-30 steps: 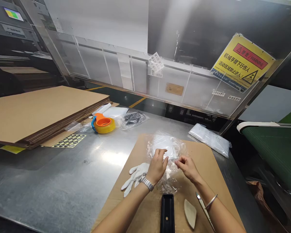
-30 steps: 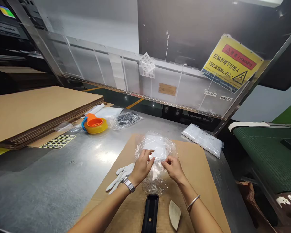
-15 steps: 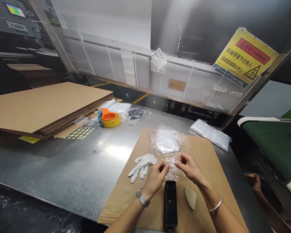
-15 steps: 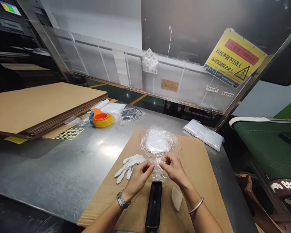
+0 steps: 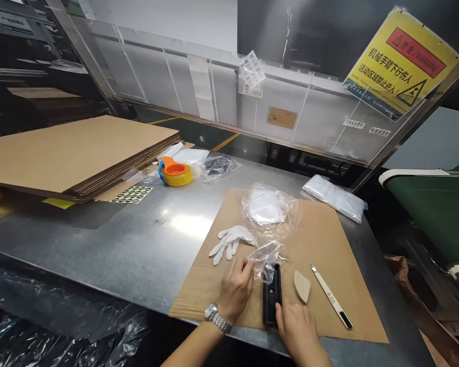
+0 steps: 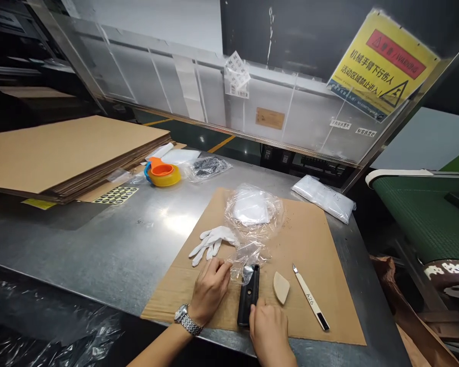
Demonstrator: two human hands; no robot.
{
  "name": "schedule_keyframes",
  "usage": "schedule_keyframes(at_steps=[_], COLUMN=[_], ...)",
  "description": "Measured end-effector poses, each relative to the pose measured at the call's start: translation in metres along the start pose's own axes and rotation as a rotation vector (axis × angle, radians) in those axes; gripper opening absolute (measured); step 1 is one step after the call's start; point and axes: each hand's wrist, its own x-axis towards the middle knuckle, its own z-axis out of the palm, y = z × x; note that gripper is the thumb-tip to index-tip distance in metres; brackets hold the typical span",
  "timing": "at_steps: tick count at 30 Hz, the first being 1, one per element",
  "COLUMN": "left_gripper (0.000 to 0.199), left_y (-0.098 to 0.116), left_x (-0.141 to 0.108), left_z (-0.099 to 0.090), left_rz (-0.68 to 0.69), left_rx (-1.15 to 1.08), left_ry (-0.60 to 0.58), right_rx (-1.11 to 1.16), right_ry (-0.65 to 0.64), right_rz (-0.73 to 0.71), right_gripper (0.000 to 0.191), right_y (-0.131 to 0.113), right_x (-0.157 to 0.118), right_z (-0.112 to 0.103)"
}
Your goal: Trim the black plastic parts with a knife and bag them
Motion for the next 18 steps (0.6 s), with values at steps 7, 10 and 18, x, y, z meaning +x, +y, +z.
schedule_keyframes(at_steps=[7, 10, 18], left_gripper=[0.023, 0.02, 0.012], left_y=[0.009, 0.012, 0.014], left_x=[-0.024, -0.022, -0.015], left_z=[0.01, 0.011, -0.006], left_rz=[-0.067, -0.08, 0.008], left_rx=[-0.034, -0.124, -0.255], left_ry=[-0.2, -0.291, -0.462], right_rx=[0.414, 0.626, 0.502], right_ry=[0.022, -0.141, -0.161], right_rz=[0.027, 0.034, 0.141], right_gripper=[0.04, 0.043, 0.047], right_y=[0.032, 0.029, 0.034], right_x=[-0.053, -0.063, -0.055], right_z=[-0.004, 0.0, 0.014])
